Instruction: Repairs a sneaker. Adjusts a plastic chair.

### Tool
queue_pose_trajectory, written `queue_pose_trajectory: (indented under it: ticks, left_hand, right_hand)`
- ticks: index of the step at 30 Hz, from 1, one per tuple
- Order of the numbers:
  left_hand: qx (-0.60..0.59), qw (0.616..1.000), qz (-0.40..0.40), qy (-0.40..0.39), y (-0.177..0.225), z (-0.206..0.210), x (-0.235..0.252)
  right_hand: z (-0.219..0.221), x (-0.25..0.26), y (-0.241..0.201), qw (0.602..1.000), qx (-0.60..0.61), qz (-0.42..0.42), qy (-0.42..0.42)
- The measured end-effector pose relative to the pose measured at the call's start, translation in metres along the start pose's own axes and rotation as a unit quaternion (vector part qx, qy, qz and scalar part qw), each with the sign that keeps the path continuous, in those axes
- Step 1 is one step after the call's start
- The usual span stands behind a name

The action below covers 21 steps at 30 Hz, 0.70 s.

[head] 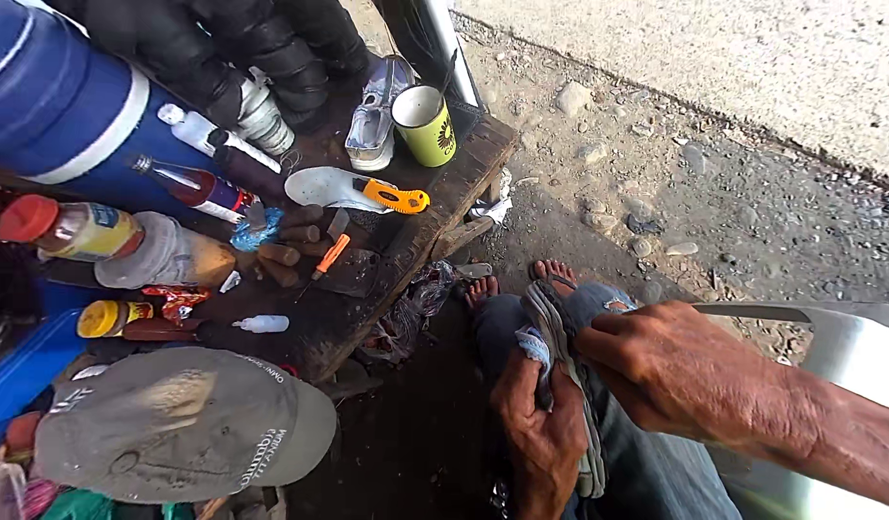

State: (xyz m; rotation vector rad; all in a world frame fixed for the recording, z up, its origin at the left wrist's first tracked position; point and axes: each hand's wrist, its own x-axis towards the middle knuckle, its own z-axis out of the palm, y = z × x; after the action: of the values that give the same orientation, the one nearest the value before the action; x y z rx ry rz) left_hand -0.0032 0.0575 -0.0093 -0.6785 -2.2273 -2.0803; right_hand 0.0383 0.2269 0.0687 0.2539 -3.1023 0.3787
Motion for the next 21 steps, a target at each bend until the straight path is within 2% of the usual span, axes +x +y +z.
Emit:
queue_pose_trajectory:
  ticks: [5,10,16,18,21]
  left_hand:
    - [0.017,1.000,0.011,0.011,-0.001,0.001,0.001]
    - [0.016,1.000,0.002,-0.016,0.000,0.000,0.000]
    - [-0.011,0.980,-0.077,-0.183,0.015,-0.023,0.011]
    - [-0.049,0.972,-0.072,-0.218,0.011,-0.041,0.020]
    - [-0.016,0.967,-0.059,-0.248,-0.006,-0.074,0.033]
  right_hand:
    - [0.005,0.006,-0.004,0.999,-0.021,-0.005,0.026]
    - [0.015,0.008,-0.007,0.998,-0.018,0.015,0.054]
    - [0.017,-0.017,0.022,0.997,0.045,0.012,0.056]
    - [0.023,-0.027,0.030,0.996,0.045,0.003,0.080]
    - [0.033,-0.032,0.041,0.992,0.046,-0.023,0.118]
